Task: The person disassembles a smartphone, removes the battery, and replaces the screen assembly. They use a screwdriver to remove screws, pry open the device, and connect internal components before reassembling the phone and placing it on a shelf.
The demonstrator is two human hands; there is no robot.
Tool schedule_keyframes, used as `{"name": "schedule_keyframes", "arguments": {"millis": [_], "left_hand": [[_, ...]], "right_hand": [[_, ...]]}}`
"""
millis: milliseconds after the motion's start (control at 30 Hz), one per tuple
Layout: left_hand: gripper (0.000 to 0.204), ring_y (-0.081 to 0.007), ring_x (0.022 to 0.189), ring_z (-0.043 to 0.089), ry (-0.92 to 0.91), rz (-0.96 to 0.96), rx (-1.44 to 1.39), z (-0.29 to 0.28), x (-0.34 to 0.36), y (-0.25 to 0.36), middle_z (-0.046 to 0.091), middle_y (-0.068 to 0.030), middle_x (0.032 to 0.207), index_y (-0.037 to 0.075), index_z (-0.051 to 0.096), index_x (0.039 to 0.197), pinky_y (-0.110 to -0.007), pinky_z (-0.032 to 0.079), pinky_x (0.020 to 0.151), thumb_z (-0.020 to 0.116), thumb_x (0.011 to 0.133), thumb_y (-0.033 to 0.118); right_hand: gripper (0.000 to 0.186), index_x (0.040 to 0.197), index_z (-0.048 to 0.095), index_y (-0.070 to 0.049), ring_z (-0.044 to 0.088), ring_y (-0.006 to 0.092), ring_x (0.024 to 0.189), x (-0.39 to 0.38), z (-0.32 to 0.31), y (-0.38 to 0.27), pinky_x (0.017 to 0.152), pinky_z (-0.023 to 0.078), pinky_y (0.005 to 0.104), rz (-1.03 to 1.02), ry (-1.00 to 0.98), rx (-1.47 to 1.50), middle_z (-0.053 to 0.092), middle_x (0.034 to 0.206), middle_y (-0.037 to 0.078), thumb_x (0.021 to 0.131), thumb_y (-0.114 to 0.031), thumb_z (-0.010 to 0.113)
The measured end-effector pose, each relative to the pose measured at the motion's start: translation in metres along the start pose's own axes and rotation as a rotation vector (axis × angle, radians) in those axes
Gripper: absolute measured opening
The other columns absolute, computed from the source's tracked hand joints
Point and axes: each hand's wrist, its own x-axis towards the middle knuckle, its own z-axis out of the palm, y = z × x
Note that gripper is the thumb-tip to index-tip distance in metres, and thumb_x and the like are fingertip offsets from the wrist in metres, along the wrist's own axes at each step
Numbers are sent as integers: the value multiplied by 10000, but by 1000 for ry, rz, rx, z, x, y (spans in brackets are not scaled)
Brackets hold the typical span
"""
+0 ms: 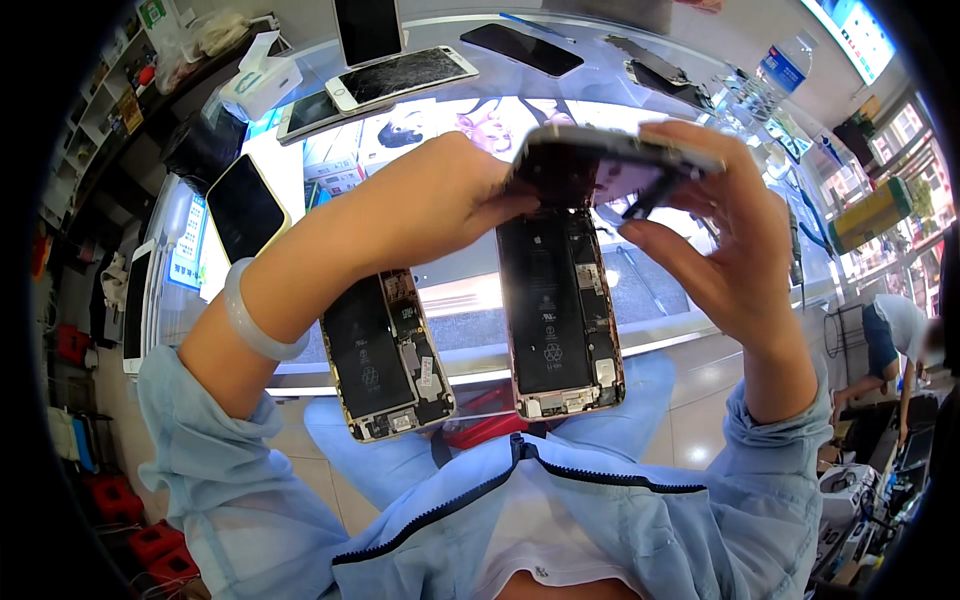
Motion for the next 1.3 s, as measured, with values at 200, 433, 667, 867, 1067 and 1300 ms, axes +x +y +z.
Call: {"name": "schedule_keyframes", "arguments": {"millis": [200,433,667,867,1067,1300], "left_hand": [[259,-220,468,572,-201,-239,-57,-18,10,10,550,-128,511,-12,634,754,-328,444,478,568,875,208],[134,-293,617,589,-80,-1,54,-1,-1,-2,617,-146,710,12,655,855,-346,466,583,584,843,125],[265,-302,822,604,-171,33,235,2,-7,12,648,-121,887,47,607,1057,-379,479,713,588,793,68],[608,-322,936,575,-300,42,119,-11,-6,16,614,-155,1029,22,562,1134,-369,461,810,754,589,211],[1074,-343,1051,550,-490,-178,-41,-36,-3,21,562,-208,1158,-57,487,1208,-368,416,919,837,394,549],[987,-331,1044,564,-431,-227,-46,-28,-3,19,573,-216,1144,-55,505,1195,-358,425,913,817,468,536]], "right_hand": [[420,1062,519,-25,633,190,756,-7,-1,16,620,524,268,91,-49,-207,629,924,86,713,-93,742],[407,1039,550,-20,634,179,766,-19,-9,7,633,520,266,251,-138,-130,625,941,101,679,-44,739],[470,1079,611,-25,593,298,943,-33,-6,-32,786,502,357,-214,-150,-187,582,1089,176,678,-236,734],[284,973,651,20,633,339,887,-49,4,-35,770,531,380,-341,-200,-331,630,971,196,708,-79,674],[329,999,634,6,592,344,1013,-74,12,-42,875,501,403,-216,-340,-373,605,1051,199,682,-58,687],[327,1066,587,21,498,386,1136,-92,7,-33,915,458,417,-73,-410,-333,538,1166,198,741,-9,576]]}}
